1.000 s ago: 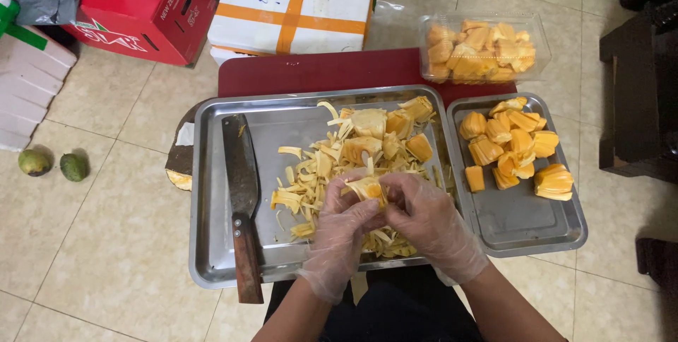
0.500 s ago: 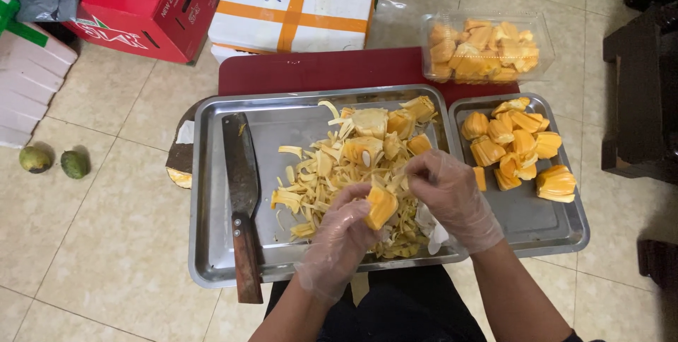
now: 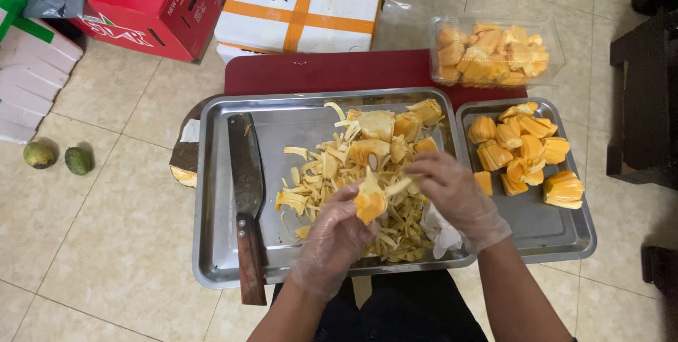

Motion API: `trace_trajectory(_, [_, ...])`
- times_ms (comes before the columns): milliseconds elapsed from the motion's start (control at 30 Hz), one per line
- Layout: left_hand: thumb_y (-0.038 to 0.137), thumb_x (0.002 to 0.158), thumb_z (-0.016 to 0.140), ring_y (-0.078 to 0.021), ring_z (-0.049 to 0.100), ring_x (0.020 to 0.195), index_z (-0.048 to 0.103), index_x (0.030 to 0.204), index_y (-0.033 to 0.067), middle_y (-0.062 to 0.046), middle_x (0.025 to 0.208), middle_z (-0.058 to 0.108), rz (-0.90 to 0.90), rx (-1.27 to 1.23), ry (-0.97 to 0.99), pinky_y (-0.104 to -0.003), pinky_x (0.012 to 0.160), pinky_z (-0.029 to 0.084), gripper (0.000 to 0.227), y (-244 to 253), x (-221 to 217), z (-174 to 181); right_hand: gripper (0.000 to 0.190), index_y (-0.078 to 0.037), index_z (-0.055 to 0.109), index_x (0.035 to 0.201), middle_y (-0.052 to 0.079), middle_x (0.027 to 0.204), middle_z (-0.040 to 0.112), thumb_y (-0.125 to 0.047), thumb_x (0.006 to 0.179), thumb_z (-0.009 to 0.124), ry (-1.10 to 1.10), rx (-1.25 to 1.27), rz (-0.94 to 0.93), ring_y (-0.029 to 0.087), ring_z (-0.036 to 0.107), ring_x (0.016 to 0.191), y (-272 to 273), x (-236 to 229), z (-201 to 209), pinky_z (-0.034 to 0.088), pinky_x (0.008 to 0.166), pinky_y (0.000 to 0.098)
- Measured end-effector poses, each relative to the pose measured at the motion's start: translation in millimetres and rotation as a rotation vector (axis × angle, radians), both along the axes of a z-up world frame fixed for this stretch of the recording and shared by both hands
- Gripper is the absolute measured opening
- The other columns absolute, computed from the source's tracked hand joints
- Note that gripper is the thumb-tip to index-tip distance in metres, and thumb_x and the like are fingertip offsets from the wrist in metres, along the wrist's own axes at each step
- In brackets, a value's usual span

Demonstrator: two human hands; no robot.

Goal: Separating jackfruit segments from the core and placing them on a tray

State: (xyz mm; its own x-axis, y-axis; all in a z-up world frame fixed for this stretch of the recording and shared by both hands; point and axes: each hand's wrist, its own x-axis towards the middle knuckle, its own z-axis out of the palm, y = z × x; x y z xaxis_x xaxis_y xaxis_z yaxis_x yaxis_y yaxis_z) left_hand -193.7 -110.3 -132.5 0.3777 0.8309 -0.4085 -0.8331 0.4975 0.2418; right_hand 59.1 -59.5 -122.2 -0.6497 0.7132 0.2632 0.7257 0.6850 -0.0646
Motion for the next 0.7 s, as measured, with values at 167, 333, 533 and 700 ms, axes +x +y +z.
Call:
trace_trajectory(167, [0.006,0.087,0.067,-0.0274,0.062,0.107,0.069,0.118,0.0139,-0.011,0.131,0.063,-0.033,0.070,0.087,-0.035,0.078,0.053,0.032,2.3,-0.7,6.6,0.039,-0.003,0.067,0.128,0.024,0.151,0.054,-0.016,0.094,0.053,0.618,-0.603,-0.280,0.036,0.050,0.143,-14.6,-34.6,50.6,0.042,0.118,0.0516])
trace_trajectory(333, [0.008,0.080,0.075,-0.0217,0.063,0.088,0.067,0.126,0.0159,-0.010,0.116,0.070,-0.059,0.049,0.301,-0.033,0.078,0.045,0.048,1.5,5.1,1.9,0.067,-0.006,0.059,0.138,0.017,0.157,0.053,-0.014,0.072,0.060,1.035,-0.549,-0.428,0.023,0.057,0.131,-22.1,-62.2,94.2,0.051,0.089,0.0345])
trace_trajectory(533, [0.007,0.080,0.080,-0.0167,0.059,0.078,0.067,0.126,0.0112,-0.007,0.107,0.070,-0.006,0.116,0.338,-0.029,0.066,0.045,0.048,1.0,7.4,-9.4,0.060,-0.018,0.063,0.140,0.012,0.123,0.078,-0.004,0.082,0.064,0.852,-0.803,-0.337,0.017,0.074,0.120,-22.4,-63.8,59.1,0.061,0.096,0.0285])
trace_trajectory(700, [0.015,0.074,0.086,-0.0204,0.065,0.106,0.068,0.127,0.0070,-0.008,0.124,0.071,-0.008,0.250,0.420,-0.032,0.088,0.053,0.056,1.6,3.6,-5.1,0.052,-0.014,0.069,0.134,0.005,0.105,0.079,-0.004,0.083,0.077,0.932,-0.769,-0.342,0.012,0.072,0.094,-23.7,-58.5,34.9,0.058,0.087,0.0263])
